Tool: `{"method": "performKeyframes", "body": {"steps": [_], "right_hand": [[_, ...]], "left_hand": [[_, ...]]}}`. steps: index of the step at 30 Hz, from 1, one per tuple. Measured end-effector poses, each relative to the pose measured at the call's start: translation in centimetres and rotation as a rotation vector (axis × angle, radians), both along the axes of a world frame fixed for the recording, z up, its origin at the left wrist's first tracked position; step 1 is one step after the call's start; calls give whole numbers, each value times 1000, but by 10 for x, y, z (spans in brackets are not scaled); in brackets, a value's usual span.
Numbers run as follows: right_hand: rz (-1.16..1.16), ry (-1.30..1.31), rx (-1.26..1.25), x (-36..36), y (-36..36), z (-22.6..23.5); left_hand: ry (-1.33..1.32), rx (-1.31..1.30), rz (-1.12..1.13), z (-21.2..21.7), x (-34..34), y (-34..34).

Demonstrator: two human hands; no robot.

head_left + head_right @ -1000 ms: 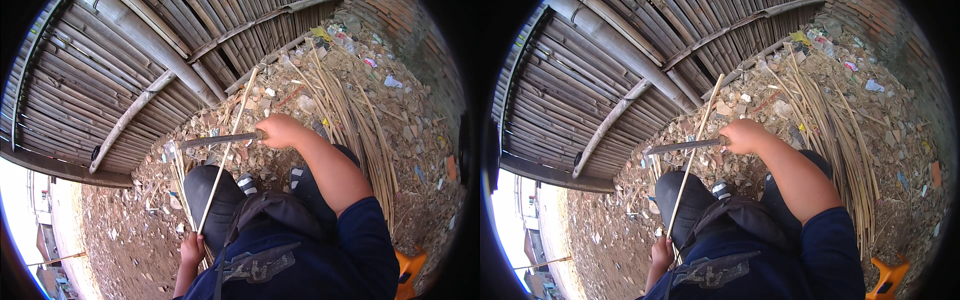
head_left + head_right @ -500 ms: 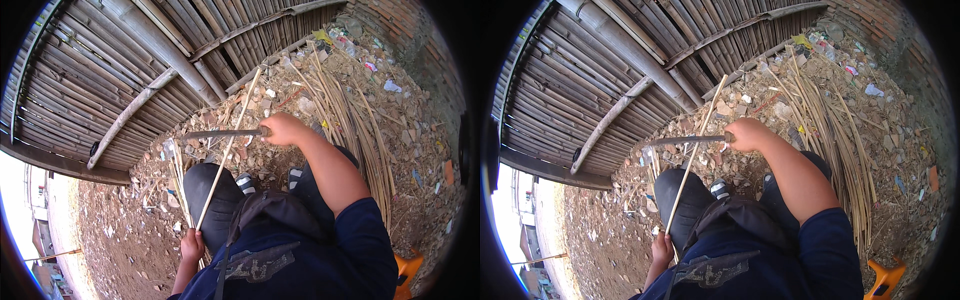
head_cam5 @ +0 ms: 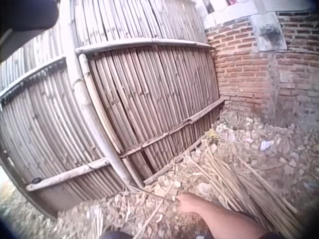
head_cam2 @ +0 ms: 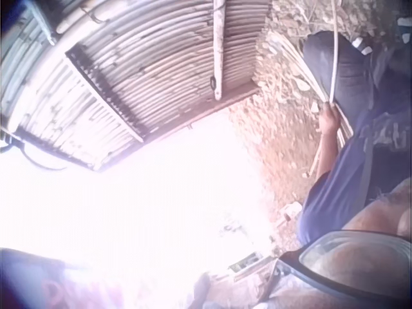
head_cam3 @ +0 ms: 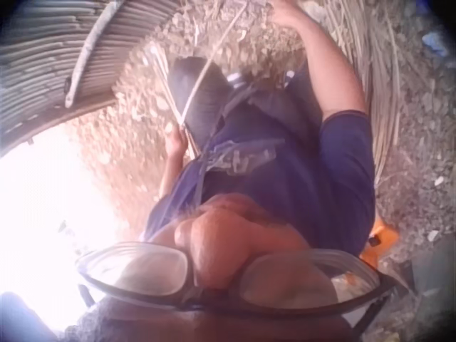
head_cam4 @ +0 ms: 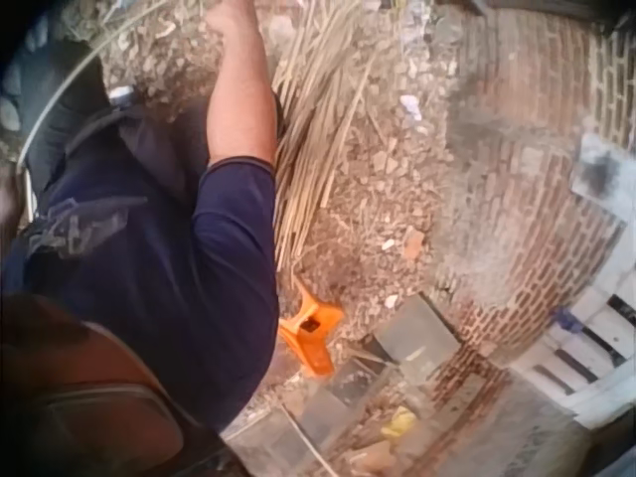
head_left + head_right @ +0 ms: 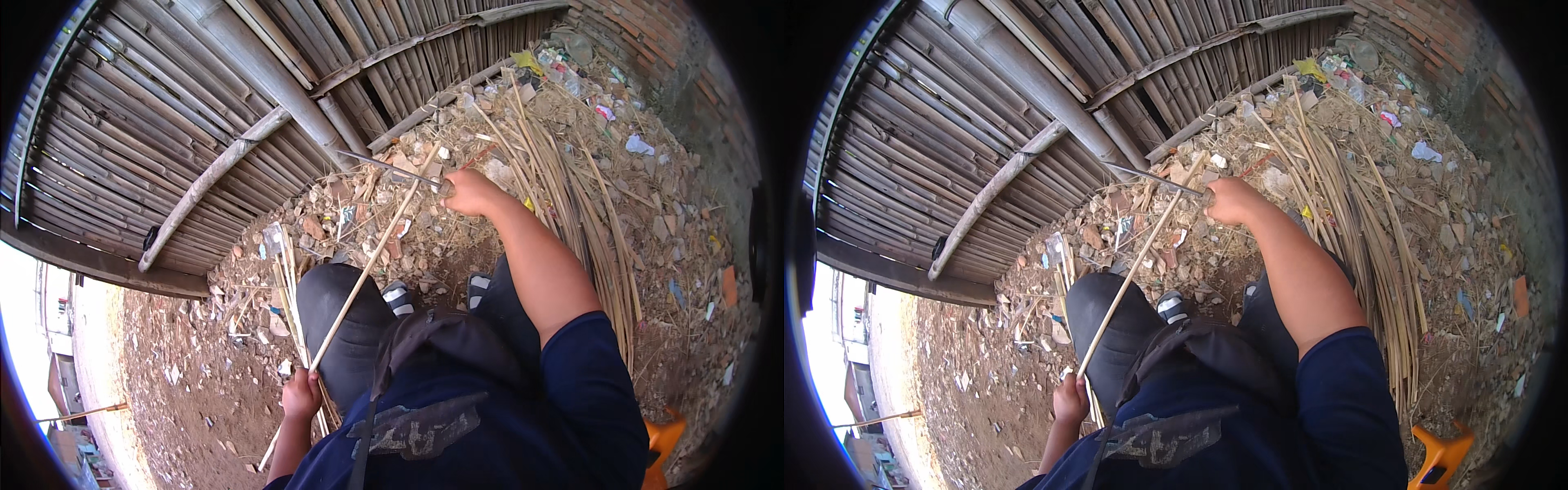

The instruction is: The person strips thin layers from bamboo sticks using a knife, holding the stick with one hand and drawing the blade along its length while sitting on the ground.

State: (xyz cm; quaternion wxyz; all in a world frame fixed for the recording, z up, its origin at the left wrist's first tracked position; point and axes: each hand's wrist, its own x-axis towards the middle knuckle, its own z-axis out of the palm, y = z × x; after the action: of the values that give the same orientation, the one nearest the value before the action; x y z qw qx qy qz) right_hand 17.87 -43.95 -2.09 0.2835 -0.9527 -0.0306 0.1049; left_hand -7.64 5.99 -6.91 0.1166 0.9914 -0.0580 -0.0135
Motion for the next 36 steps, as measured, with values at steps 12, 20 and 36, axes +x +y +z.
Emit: {"method": "performKeyframes", "body": {"steps": [12, 20, 36], "right_hand": [[-175, 15, 122, 5, -10, -9], [126, -51, 9, -26, 29, 32], [205, 29, 5, -13, 35, 12]], "left_hand": [[10, 23, -1, 1, 2, 11], [-82, -171, -5, 55, 16, -47], [65, -78, -3, 30, 34, -29]]}}
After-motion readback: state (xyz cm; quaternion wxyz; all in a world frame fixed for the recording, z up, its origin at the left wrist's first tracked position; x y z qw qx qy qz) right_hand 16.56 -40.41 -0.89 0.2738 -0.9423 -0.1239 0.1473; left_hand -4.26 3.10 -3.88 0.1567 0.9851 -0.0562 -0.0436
